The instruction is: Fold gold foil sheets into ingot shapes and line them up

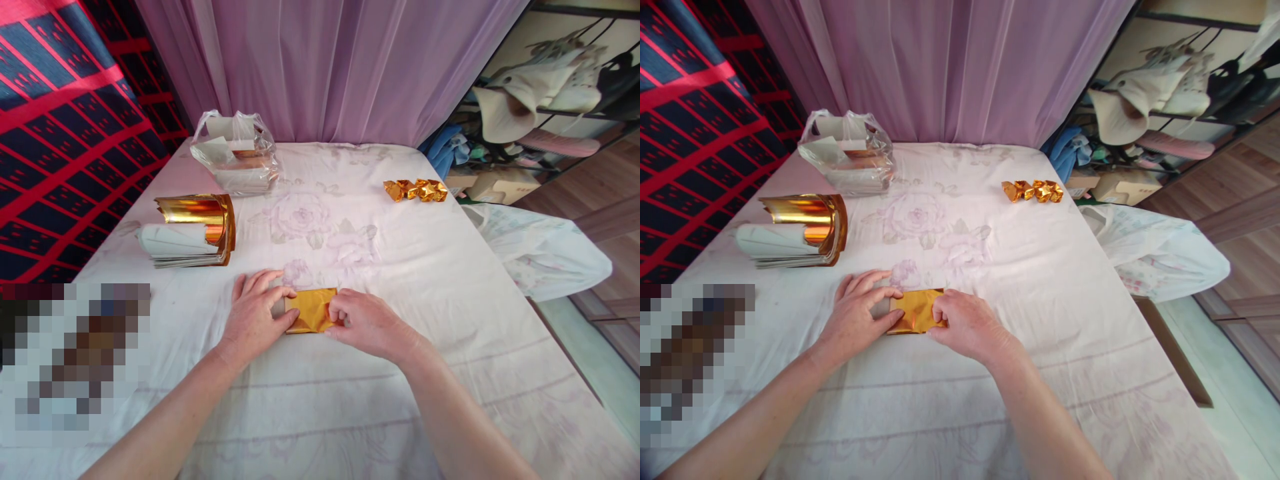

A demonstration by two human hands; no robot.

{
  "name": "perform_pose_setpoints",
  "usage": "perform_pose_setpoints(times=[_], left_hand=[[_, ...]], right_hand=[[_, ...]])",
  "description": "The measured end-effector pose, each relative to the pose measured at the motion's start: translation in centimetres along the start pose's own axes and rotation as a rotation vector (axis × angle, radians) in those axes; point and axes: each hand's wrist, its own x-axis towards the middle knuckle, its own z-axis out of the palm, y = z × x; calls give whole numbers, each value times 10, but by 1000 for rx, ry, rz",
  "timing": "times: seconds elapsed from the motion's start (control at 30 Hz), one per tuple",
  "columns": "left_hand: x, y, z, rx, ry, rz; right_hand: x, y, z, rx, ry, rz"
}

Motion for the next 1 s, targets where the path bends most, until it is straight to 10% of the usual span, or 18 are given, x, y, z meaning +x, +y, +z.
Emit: perform_pose_setpoints(times=[1.0], left_hand=[[-2,-6,-7,34,-153,86]], right_hand=[[2,9,-3,100,-29,-50]])
